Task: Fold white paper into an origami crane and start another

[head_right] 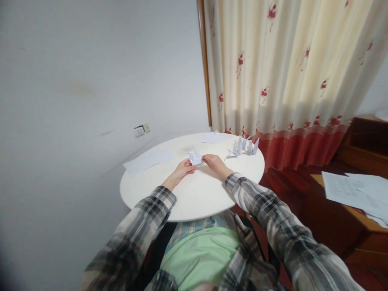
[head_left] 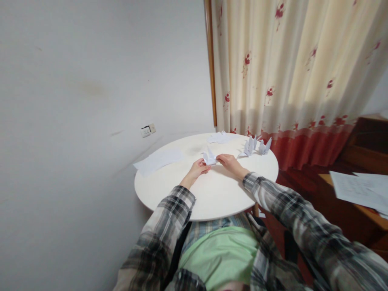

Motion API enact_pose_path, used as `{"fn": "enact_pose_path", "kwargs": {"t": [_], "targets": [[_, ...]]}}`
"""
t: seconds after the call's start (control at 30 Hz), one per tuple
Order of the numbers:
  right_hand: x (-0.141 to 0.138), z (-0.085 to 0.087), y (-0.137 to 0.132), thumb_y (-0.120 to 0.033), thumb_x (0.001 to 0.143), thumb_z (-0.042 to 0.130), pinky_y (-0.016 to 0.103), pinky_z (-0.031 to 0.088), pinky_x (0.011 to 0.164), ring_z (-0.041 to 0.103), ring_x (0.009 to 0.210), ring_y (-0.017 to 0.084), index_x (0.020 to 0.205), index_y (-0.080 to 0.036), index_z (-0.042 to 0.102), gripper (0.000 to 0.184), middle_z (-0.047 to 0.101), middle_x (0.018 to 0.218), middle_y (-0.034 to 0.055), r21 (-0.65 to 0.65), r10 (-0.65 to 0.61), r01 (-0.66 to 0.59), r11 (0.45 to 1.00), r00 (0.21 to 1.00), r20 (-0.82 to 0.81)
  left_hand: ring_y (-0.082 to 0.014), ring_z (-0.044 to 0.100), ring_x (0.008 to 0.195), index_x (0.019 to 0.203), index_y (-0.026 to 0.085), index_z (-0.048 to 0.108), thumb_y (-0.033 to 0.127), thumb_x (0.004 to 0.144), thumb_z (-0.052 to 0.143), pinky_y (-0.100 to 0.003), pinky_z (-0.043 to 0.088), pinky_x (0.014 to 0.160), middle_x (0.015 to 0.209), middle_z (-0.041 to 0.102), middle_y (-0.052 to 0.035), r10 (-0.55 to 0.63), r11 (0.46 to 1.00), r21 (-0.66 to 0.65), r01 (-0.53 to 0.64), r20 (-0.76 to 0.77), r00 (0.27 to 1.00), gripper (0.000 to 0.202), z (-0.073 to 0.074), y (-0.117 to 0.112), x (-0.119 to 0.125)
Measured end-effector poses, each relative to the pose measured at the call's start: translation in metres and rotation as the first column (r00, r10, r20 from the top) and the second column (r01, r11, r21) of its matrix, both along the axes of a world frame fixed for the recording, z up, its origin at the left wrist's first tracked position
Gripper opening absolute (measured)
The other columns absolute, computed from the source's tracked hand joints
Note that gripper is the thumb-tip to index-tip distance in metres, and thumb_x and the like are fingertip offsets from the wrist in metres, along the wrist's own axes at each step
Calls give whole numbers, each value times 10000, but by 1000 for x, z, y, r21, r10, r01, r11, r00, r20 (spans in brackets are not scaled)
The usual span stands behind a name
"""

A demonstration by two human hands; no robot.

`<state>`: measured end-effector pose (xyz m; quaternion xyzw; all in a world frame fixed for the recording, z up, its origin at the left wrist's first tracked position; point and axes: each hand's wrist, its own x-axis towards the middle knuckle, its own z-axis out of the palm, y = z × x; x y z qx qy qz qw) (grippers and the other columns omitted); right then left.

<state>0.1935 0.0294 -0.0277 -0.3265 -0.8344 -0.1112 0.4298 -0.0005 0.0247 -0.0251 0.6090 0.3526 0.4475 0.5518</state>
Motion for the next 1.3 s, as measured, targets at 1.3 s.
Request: {"fn": "enact_pose_path", "kwargs": {"t": [1.3], "targets": [[1,-1,-2,-185,861,433,219,412,604,571,632,128,816,-155,594,170,634,697,46,65,-13,14,998,1000,-23,-64,539,604,855,151,495,368,648,688,-203,444,603,740,558,-3,-36,999,-37,37,18,999,357,1,-3,1]]}}
